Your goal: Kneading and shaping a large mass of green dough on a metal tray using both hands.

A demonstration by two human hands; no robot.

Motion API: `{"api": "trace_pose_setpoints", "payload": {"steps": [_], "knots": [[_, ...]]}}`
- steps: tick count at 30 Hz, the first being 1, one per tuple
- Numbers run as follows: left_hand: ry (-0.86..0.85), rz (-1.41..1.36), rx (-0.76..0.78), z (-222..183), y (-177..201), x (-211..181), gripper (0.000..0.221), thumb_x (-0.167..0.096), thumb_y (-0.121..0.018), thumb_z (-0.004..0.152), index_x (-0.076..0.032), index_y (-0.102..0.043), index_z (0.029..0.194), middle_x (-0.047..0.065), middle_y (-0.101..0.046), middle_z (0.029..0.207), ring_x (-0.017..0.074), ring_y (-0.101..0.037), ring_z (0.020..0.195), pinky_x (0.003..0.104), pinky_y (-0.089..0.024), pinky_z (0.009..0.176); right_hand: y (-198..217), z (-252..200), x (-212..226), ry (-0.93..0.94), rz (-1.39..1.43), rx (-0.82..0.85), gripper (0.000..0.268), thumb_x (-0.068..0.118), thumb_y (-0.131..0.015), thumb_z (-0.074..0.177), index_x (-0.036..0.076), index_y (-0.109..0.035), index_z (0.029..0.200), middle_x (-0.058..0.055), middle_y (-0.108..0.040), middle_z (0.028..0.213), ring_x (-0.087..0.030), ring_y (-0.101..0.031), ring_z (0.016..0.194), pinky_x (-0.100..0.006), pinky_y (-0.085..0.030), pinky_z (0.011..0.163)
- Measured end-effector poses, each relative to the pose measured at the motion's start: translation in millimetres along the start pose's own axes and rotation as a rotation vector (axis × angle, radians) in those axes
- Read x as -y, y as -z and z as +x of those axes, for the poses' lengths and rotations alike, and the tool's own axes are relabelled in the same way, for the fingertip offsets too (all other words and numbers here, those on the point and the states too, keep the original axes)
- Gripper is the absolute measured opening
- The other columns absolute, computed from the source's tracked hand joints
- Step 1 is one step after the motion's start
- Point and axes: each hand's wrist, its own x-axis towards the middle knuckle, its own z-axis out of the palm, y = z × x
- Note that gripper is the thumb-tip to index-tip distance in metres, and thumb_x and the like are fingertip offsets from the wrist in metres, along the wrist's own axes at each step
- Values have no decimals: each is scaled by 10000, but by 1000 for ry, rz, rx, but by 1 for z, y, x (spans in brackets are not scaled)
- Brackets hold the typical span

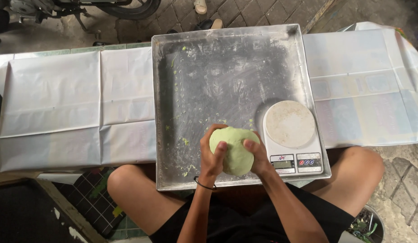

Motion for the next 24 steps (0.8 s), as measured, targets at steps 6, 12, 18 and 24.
{"api": "trace_pose_setpoints", "payload": {"steps": [6,12,18,24], "knots": [[5,21,-328,-5,-11,2,589,-684,-658,775,-128,-735,952,46,-651,726,107,-566,677,278,-475,559,11,14,-2,-30,-284,103,532,604,-561,884,83,-659,918,-22,-574,633,-91,-533,578,-236,-431,576],[46,-74,-220,-13,-9,-15,579,-676,-689,719,-110,-695,840,20,-594,641,114,-545,600,268,-449,508,-1,22,14,57,-315,384,1151,944,-234,859,97,-222,1639,-135,-110,1702,-316,-48,1525,-551,-48,1228],[-88,21,67,-21,-13,-29,846,-733,-670,734,-40,-503,1189,317,-360,1474,505,-413,1301,600,-393,1047,5,24,14,18,-64,492,1348,1033,-241,715,63,-126,1644,-91,-93,1716,-301,-7,1569,-533,37,1227],[-244,-99,110,-26,-25,-33,925,-625,-672,792,6,-452,1432,212,-559,1377,388,-629,1229,524,-550,1033,7,27,20,186,-211,533,1227,1020,-78,797,125,-14,1634,-131,40,1735,-402,70,1608,-621,33,1277]]}}
